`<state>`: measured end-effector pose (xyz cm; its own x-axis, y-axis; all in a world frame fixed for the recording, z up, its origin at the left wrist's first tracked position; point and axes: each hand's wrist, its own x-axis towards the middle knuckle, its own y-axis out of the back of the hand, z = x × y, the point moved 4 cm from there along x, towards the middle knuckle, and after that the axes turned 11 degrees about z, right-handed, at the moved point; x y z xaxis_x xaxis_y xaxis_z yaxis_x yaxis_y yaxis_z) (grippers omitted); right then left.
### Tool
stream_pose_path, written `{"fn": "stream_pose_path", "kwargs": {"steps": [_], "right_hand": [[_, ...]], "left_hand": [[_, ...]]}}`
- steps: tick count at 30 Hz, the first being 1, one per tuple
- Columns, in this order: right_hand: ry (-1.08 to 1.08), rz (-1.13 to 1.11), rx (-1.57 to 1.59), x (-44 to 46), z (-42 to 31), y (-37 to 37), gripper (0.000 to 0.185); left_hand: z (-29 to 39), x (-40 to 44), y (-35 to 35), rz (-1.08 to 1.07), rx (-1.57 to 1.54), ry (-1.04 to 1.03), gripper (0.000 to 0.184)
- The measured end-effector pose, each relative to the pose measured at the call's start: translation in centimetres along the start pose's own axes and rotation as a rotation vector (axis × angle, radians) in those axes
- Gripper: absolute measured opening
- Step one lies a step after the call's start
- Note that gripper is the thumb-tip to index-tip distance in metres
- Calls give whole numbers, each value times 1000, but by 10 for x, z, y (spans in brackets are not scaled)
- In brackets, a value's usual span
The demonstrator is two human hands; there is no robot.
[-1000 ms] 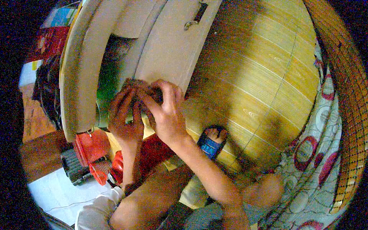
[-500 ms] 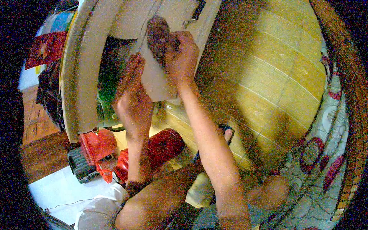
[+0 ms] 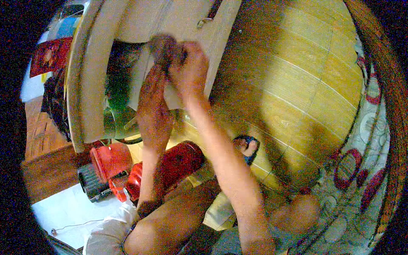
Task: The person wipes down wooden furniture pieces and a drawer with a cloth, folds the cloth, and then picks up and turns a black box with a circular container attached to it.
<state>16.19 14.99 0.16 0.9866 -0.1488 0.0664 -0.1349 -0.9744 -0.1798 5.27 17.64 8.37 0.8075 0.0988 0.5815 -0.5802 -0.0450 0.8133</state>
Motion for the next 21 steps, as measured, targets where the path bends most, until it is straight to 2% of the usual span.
{"fn": "stream_pose_path", "kwargs": {"steps": [5,7,10,12,15,18,19,21], "right_hand": [[-18,-44,10,9,12,0,18],[-11,-62,-6,-2,16,5,18],[-179,-260,66,-29,33,13,14],[-178,-266,114,-38,39,19,17],[-247,-312,185,-46,45,23,17],[-54,-383,306,-63,59,26,26],[-73,-389,331,-68,63,31,26],[-171,-361,363,-78,71,39,27]], "left_hand": [[11,-7,10,71,-91,16,45],[12,-18,2,89,-251,37,43],[8,-34,-15,213,-311,15,38],[8,-32,-16,295,-379,-54,34],[11,-19,-19,283,-378,-58,31],[20,-4,-26,244,-493,105,30],[26,1,-28,213,-561,187,30],[26,3,-41,231,-596,204,29]]}}
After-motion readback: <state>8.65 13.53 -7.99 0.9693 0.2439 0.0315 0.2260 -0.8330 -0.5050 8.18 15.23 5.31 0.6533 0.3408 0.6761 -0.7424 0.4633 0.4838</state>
